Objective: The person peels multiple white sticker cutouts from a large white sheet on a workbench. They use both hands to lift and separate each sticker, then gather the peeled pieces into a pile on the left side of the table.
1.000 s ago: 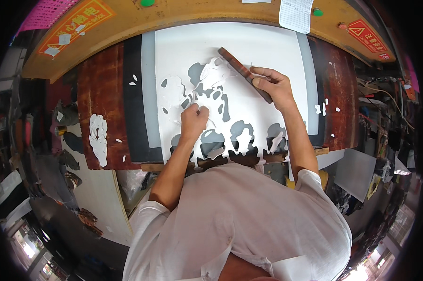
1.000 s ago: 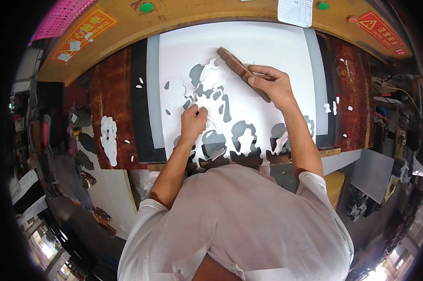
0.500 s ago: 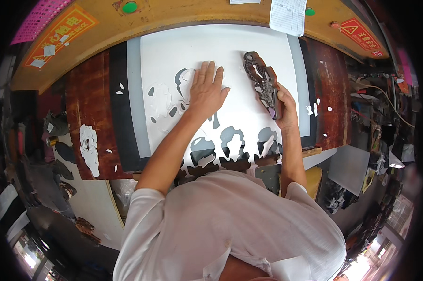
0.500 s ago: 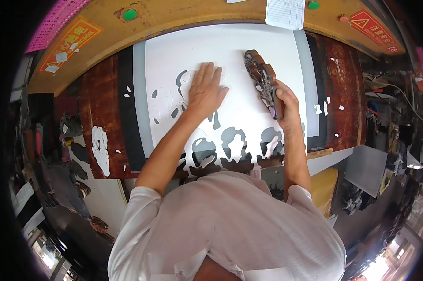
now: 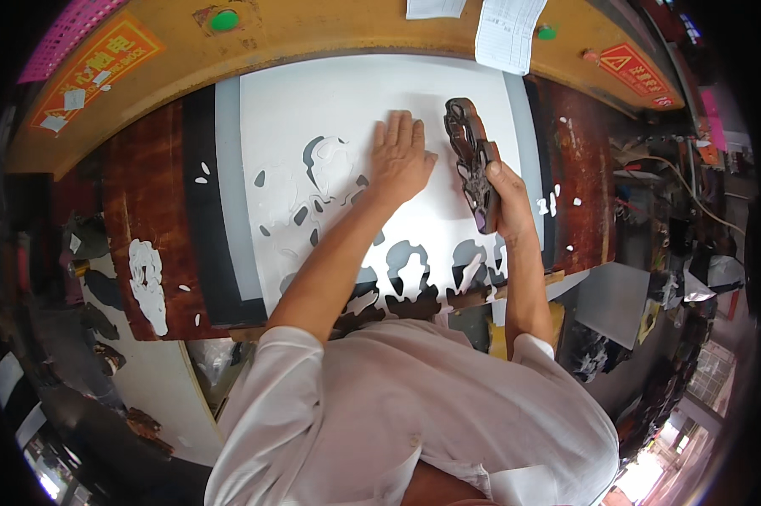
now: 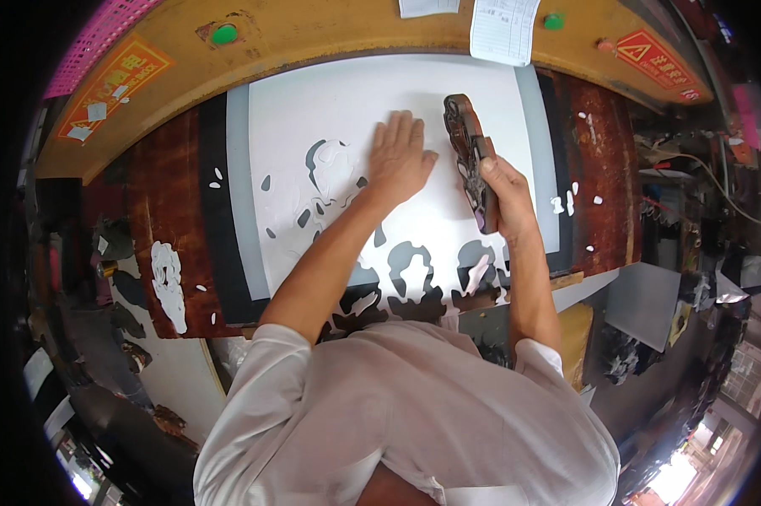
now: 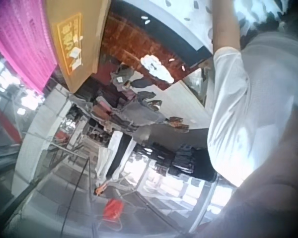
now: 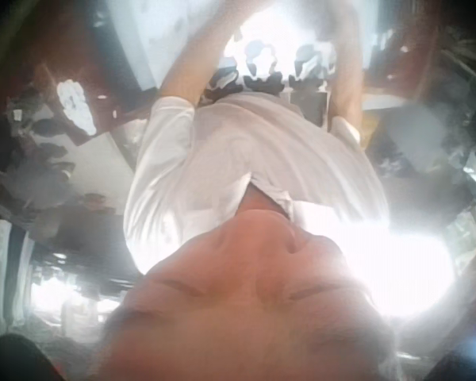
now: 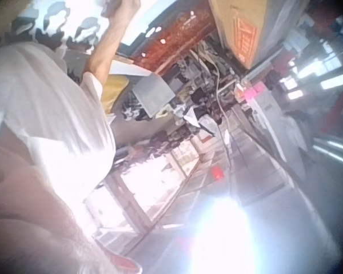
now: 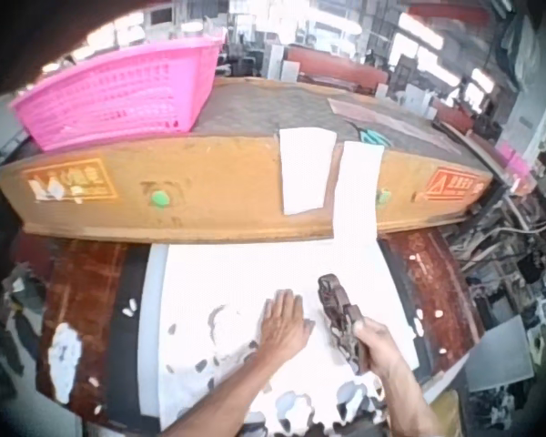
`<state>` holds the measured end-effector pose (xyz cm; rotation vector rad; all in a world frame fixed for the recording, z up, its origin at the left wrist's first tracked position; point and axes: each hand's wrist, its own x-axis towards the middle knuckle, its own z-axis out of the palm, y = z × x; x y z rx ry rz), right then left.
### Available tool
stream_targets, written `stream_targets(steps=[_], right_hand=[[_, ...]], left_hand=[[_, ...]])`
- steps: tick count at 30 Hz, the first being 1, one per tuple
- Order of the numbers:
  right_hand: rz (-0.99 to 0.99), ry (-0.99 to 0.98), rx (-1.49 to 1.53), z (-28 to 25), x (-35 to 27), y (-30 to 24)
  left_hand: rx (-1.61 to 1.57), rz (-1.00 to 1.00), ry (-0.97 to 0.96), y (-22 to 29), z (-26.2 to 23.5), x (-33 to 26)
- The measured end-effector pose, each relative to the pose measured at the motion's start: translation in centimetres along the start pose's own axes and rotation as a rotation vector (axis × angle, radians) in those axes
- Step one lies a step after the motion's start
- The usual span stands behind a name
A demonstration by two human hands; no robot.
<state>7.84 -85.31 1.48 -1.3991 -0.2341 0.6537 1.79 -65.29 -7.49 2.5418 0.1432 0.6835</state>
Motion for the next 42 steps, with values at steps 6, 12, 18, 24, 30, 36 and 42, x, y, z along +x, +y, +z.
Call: stream_targets(steps=[6,12,18,24,30,36,42], right_hand=[[-0.065,-0.063,-0.061,0.9,-1.8,-2.0],[-0.415,-0.023,-0.802,5.6,-1.5,3.8],[-0.639,0.111,-1.311,8.4,-0.3,8.6],[-0.696,0.137,-1.281,8.6,-1.3,8.6],[-0.677,0.303,-1.015,4.3,-6.4,7.4],[-0.497,0.556,-0.654,-4.0,-10.7,3.3],[-0.794,0.436,-0.311,-7.3,-12.9,-0.4]], left_hand=[[-0.636,0.427,-0.771,9.3,-3.9,-10.5],[-0.752,-0.412,-0.16,1.3,-13.9,-18.5],[0.0,-0.611,0.362,-2.9,-20.2,-31.3],[0.429,-0.584,0.272,-6.1,-14.8,-35.5],[0.527,-0.493,0.38,-6.3,-14.2,-35.2],[0.626,-0.506,0.392,-6.1,-13.2,-36.8],[0.608,-0.503,0.384,-6.4,-13.1,-37.4]])
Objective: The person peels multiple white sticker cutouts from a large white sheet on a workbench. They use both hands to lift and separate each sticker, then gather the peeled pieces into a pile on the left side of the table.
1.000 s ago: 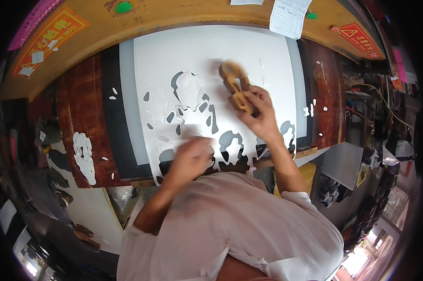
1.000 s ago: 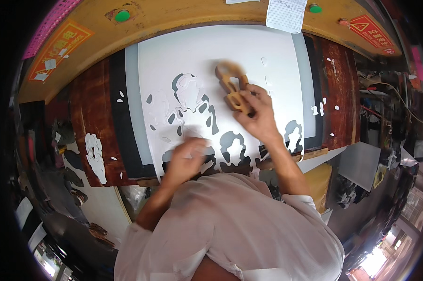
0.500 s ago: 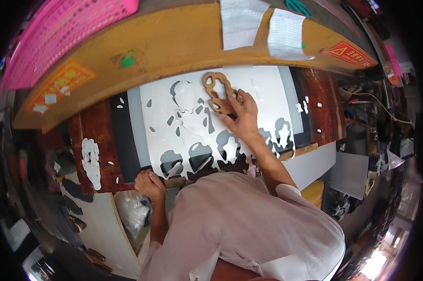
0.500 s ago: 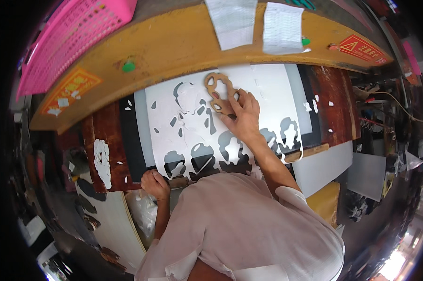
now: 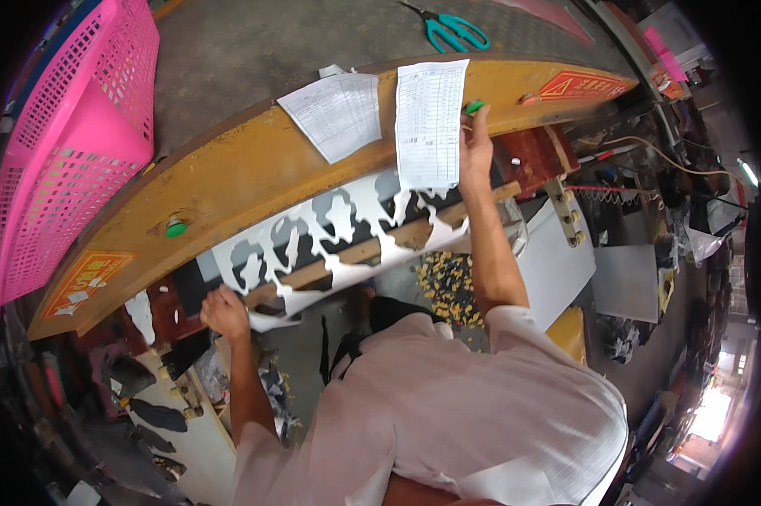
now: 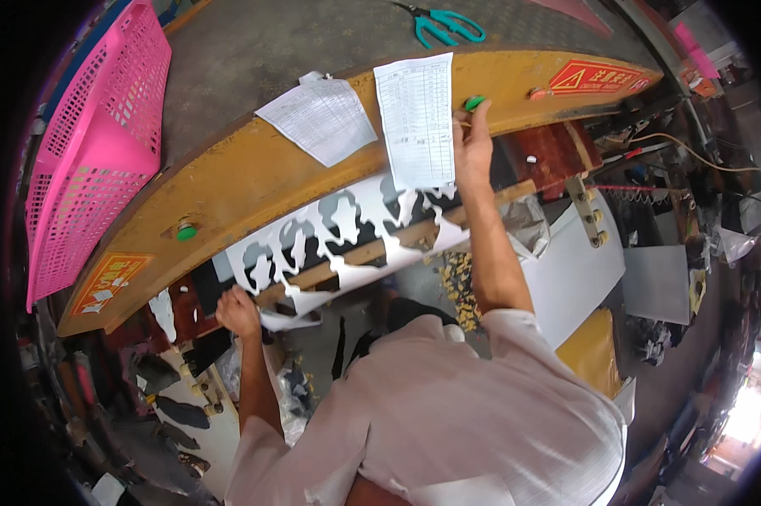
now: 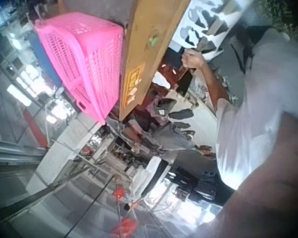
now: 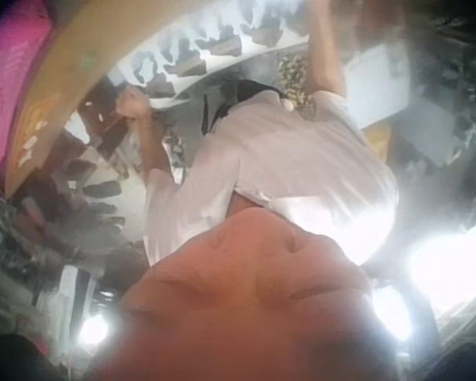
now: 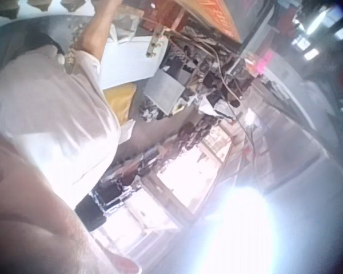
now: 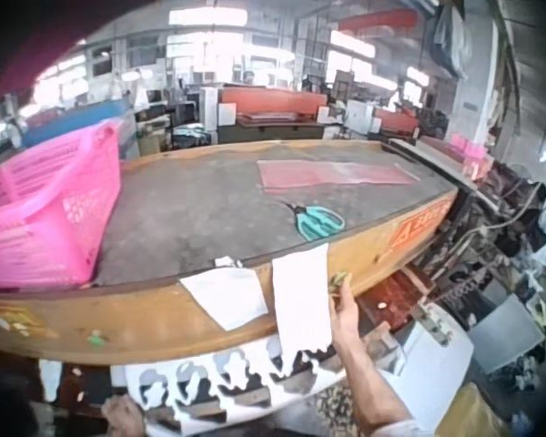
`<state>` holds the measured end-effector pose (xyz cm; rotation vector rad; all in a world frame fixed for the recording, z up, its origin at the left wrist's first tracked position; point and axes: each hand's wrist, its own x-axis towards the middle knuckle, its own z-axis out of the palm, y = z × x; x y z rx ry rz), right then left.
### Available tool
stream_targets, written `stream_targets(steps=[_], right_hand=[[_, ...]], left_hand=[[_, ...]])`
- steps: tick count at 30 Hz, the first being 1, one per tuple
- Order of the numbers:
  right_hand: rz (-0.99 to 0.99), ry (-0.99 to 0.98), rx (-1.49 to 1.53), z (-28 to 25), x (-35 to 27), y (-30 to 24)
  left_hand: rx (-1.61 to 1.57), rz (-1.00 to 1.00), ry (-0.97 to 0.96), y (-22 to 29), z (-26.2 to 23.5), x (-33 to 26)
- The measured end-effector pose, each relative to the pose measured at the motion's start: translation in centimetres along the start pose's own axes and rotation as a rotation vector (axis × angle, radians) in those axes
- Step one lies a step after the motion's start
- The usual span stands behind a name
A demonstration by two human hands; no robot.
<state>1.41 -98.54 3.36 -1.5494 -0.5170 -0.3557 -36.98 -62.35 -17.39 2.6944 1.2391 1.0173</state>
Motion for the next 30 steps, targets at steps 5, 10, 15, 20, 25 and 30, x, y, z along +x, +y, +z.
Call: stream_targets(steps=[5,10,15,20,25,30], right_hand=[[-0.185,-0.318,-0.498,-1.1,-8.7,2.2],[-0.342,-0.44,-0.719,0.6,-13.1,7.0],[-0.349,-0.43,-0.633,0.3,-13.6,7.2],[-0.333,-0.434,-0.532,0.5,-13.7,7.2],[-0.264,-0.501,-0.578,-1.6,-15.5,5.2],[0.039,-0.643,-0.641,-5.2,-17.0,-1.6]], left_hand=[[0.019,0.073,0.02,-0.1,-0.7,0.4],[0.044,0.113,0.011,-0.6,-0.3,0.7],[0.025,0.112,0.031,-0.8,-0.2,0.9],[0.04,0.093,0.01,-0.8,-0.2,0.8],[-0.035,0.004,-0.072,-1.6,-2.1,-2.2],[-0.755,-0.767,-0.152,1.2,-9.5,-5.2]])
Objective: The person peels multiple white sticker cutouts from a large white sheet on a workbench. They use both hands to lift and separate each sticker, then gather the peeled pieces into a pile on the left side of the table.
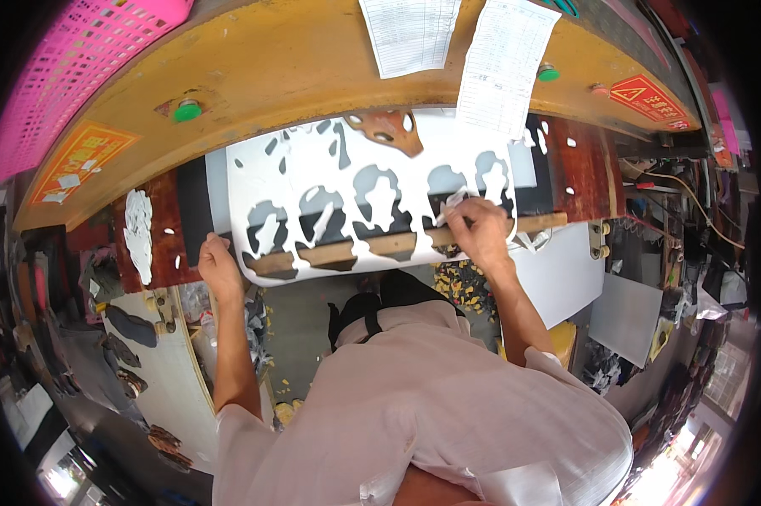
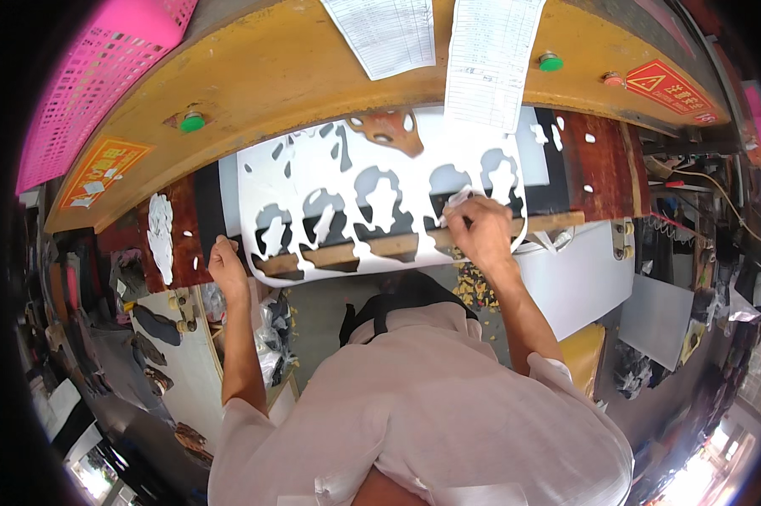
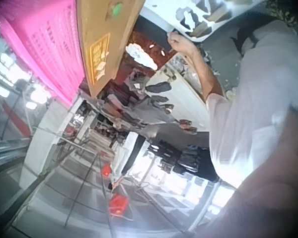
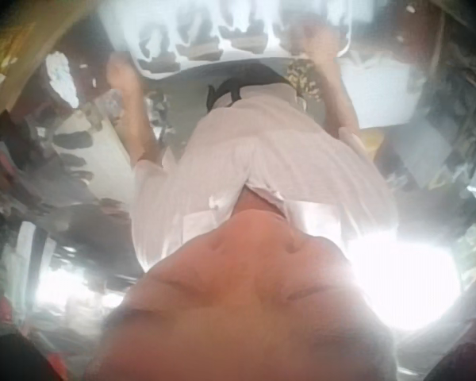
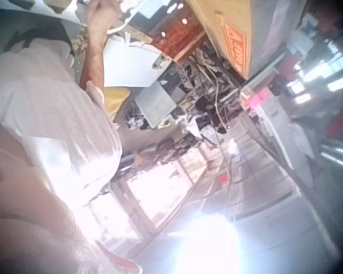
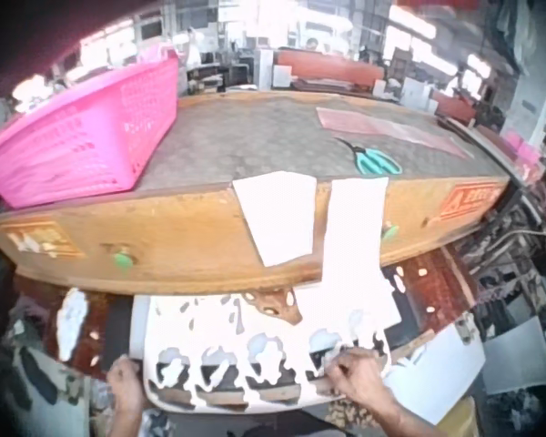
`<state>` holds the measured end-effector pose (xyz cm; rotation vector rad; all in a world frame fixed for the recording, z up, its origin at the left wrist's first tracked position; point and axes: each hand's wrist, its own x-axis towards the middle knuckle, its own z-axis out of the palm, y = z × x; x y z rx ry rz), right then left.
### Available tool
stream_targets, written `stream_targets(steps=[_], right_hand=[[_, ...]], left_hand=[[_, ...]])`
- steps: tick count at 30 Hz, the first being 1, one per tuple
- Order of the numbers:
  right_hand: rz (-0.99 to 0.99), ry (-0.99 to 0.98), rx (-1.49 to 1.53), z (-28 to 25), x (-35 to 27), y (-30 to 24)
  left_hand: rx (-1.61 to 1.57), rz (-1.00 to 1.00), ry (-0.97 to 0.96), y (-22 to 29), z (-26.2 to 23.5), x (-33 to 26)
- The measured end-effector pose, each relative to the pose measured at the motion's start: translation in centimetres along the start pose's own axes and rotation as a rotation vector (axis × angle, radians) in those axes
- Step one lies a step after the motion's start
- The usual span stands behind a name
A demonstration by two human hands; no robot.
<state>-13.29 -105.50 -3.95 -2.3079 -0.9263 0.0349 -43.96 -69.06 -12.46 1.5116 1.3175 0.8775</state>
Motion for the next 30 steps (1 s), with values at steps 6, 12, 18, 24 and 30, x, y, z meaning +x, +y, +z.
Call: stream_targets(steps=[6,12,18,24,30], right_hand=[[-0.242,-0.06,-0.233,5.5,5.6,-4.6],[-0.427,-0.051,-0.14,9.1,1.6,-4.5],[0.334,-0.498,0.884,-1.8,2.1,-3.0],[0.103,-0.333,0.774,-6.0,-2.8,-3.8],[0.048,0.126,0.685,-11.3,-4.2,-6.3]], left_hand=[[-0.182,0.539,-0.702,8.3,8.9,-10.6],[-0.207,0.89,-0.766,4.7,14.2,-18.0],[-0.103,0.913,-0.741,1.7,11.8,-22.0],[-0.056,0.907,-0.639,1.5,11.3,-23.9],[0.006,1.014,-0.62,1.8,11.6,-24.1]])
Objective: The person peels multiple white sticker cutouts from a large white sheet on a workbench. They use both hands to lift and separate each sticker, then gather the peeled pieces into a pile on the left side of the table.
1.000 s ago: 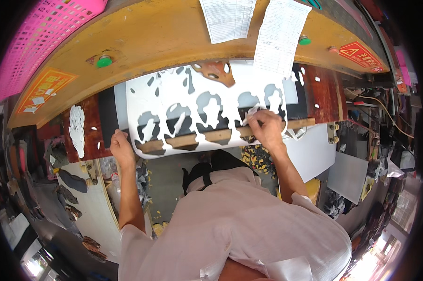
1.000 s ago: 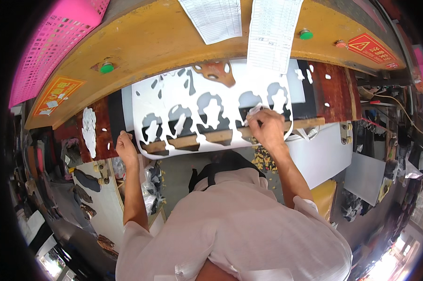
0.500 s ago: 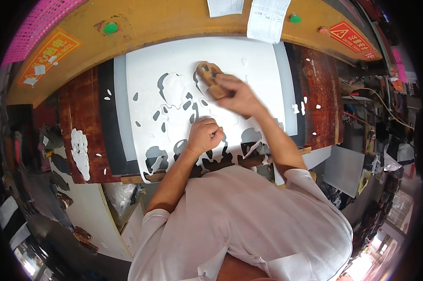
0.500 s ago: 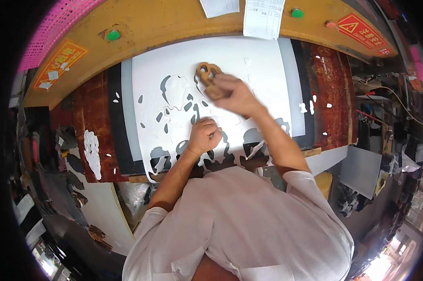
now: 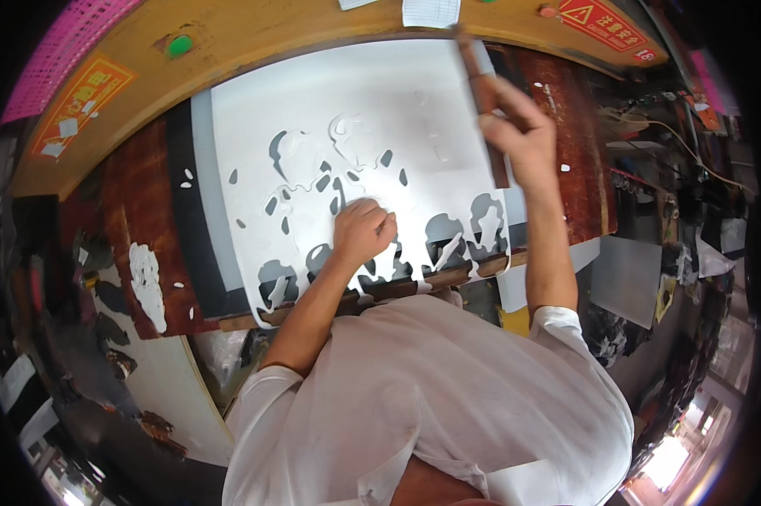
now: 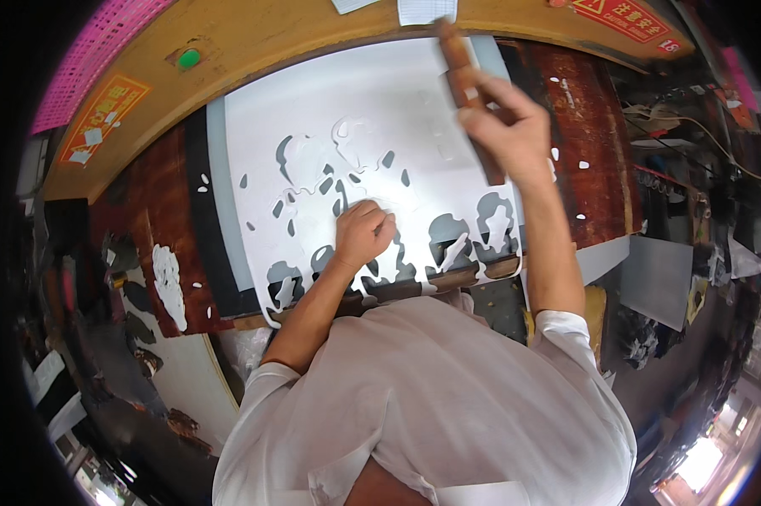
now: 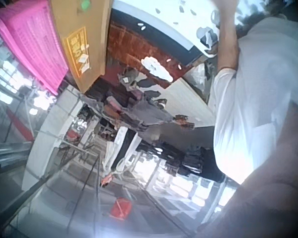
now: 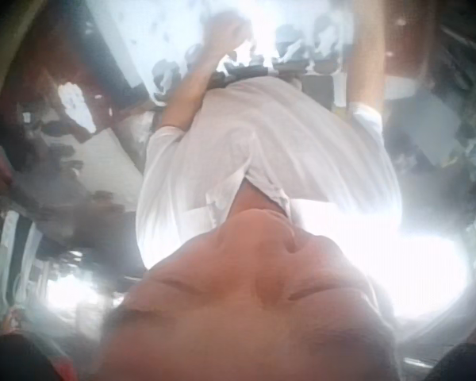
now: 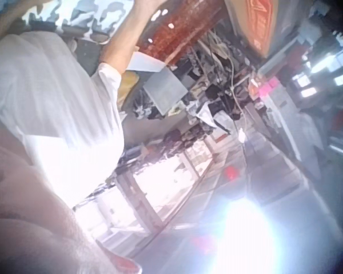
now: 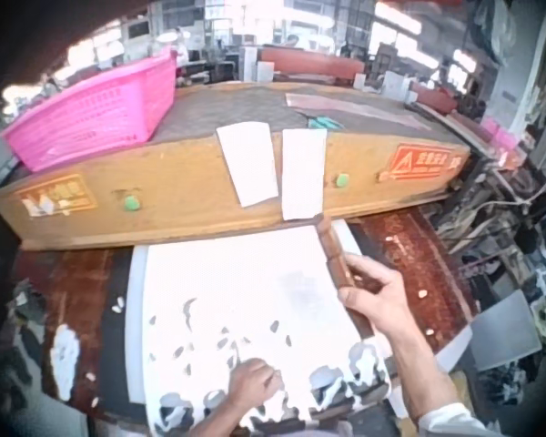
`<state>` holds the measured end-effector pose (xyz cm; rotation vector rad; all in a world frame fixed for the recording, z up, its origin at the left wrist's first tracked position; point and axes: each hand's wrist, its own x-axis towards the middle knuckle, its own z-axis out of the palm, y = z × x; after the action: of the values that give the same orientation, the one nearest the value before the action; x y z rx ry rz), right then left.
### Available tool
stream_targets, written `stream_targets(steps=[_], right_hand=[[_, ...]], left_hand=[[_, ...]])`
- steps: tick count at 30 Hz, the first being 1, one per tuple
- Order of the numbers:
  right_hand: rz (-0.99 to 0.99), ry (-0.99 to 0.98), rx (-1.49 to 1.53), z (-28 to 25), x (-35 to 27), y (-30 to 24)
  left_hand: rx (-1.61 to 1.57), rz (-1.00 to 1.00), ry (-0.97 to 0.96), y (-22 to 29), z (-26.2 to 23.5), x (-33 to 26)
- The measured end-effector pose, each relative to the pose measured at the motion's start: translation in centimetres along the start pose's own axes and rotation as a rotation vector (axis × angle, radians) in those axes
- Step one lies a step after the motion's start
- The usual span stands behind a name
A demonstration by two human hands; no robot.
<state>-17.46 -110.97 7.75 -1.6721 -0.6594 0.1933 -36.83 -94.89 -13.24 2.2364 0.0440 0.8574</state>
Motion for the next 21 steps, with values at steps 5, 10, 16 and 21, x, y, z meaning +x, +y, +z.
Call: stream_targets(steps=[5,10,16,21], right_hand=[[-0.018,0.096,0.172,-4.7,-3.0,-2.9],[0.178,0.192,0.195,-6.9,-7.7,0.0],[0.301,0.271,0.278,-8.9,-11.1,1.8],[0.287,0.308,0.242,-9.0,-9.9,2.9]], left_hand=[[-0.016,-0.198,-0.014,1.9,0.4,1.5],[0.144,0.045,0.083,-1.0,4.0,10.5],[0.174,-0.006,-0.346,-1.8,10.0,18.0],[-0.526,0.152,-0.833,12.4,8.3,4.4]])
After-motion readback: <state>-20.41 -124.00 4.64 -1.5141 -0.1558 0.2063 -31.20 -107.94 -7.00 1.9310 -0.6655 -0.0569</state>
